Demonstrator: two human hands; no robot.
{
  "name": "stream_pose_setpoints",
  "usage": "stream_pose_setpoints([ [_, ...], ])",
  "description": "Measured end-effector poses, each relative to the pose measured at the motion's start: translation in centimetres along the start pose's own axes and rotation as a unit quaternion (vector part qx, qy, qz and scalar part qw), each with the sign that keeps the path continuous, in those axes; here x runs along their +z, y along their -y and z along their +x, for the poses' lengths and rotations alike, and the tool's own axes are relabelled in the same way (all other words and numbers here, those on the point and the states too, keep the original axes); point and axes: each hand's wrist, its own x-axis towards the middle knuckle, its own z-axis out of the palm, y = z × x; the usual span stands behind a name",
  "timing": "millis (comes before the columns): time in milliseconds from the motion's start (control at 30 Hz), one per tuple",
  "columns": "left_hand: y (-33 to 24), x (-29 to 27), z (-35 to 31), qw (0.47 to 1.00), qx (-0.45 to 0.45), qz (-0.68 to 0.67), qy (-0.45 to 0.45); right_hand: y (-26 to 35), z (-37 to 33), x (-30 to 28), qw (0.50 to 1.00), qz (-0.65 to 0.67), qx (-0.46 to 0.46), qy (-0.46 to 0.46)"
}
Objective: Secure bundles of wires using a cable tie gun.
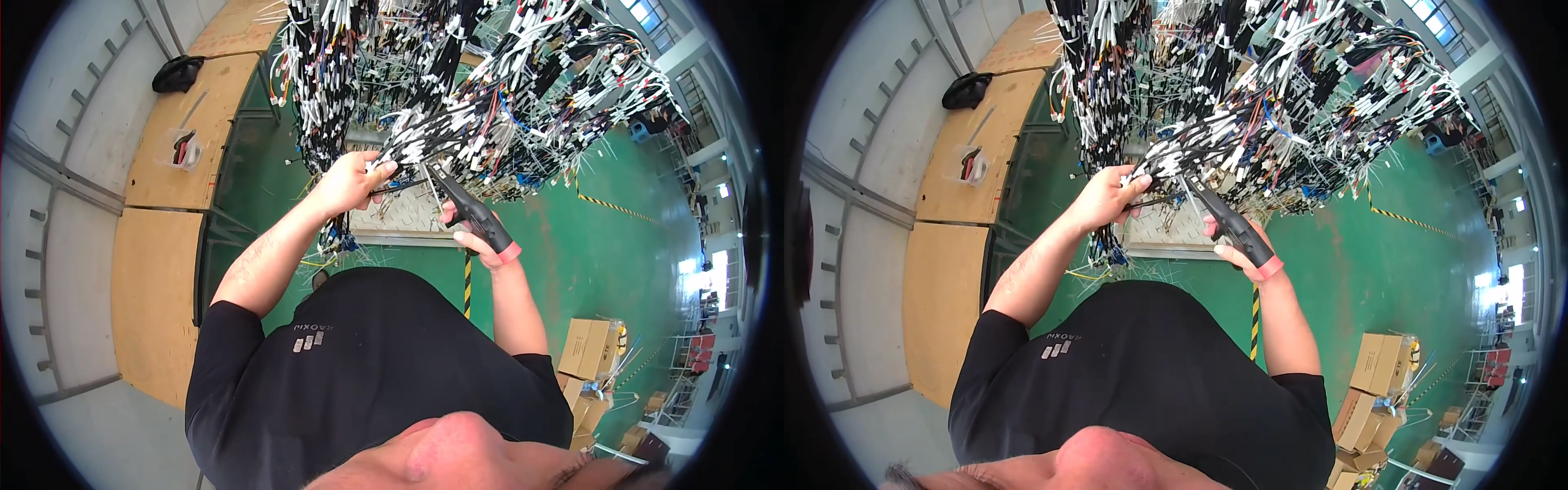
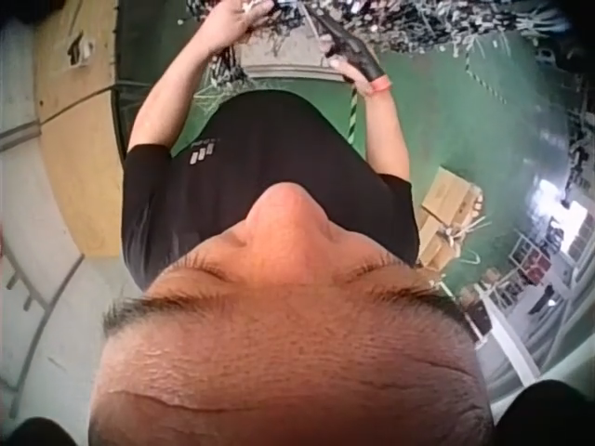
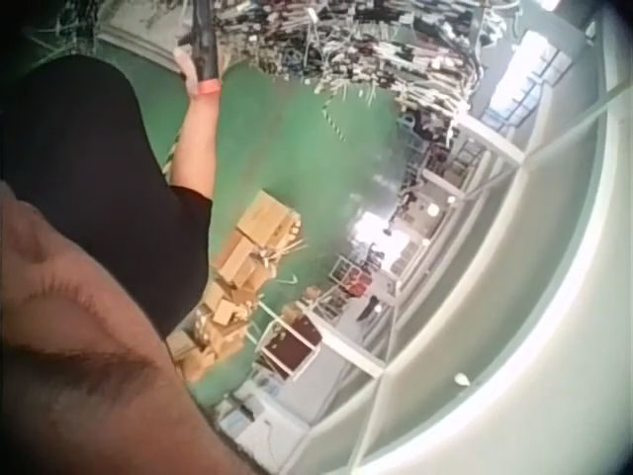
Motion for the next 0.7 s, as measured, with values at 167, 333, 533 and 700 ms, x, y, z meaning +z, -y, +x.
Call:
stream_pose_setpoints([
  [167,0.5,-2.6,1.7,0.991,-0.062,-0.094,0.071,0.2,1.0,1.8,0.999,-0.007,-0.027,-0.018],
  [333,0.6,-4.1,2.7,0.988,-0.077,-0.09,0.102,0.8,2.0,2.5,0.998,-0.051,-0.02,-0.021],
  [533,1.9,-4.4,3.3,0.987,-0.082,-0.092,0.102,1.7,2.2,3.0,0.999,-0.042,-0.018,-0.014],
  [700,2.0,-3.5,3.4,0.984,-0.09,-0.115,0.103,0.1,2.7,1.6,0.998,-0.043,-0.046,0.018],
])
